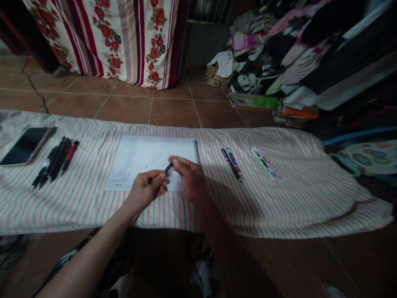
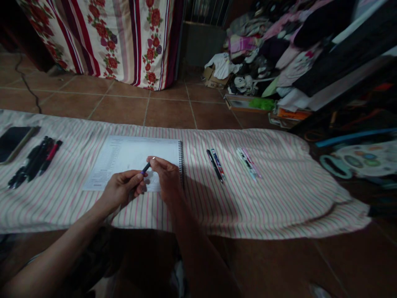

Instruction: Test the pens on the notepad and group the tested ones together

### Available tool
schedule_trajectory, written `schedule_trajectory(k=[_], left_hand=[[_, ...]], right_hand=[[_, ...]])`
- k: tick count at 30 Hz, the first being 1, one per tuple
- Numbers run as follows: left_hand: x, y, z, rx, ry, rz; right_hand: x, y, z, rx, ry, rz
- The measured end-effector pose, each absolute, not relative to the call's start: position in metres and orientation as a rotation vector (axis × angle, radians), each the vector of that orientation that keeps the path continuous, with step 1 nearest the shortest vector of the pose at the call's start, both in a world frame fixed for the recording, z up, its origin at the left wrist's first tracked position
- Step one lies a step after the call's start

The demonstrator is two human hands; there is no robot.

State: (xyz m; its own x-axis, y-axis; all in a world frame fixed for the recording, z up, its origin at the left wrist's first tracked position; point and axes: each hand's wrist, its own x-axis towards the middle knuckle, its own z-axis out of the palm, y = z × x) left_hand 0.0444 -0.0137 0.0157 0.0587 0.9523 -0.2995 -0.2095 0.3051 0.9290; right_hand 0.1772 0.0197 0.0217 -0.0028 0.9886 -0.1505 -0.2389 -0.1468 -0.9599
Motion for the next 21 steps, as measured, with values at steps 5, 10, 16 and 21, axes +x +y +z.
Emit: schedule_trajectory(k=[5,10,16,21], left_hand=[[0.0442,-0.0140,0.0111,0.954,1.228,1.113],[0.0445,-0.0156,0.0125,1.061,1.300,1.140],[0.0463,-0.0157,0.0169,1.021,1.290,1.148],[0.0471,-0.0150,0.0159,0.872,1.187,1.084]], right_hand=[[0.1762,0.0193,0.0229,-1.141,-0.957,1.376],[0.1739,0.0196,0.0254,-1.210,-0.964,1.321],[0.1726,0.0185,0.0271,-1.230,-0.989,1.288],[0.1733,0.0141,0.0292,-1.137,-0.989,1.437]])
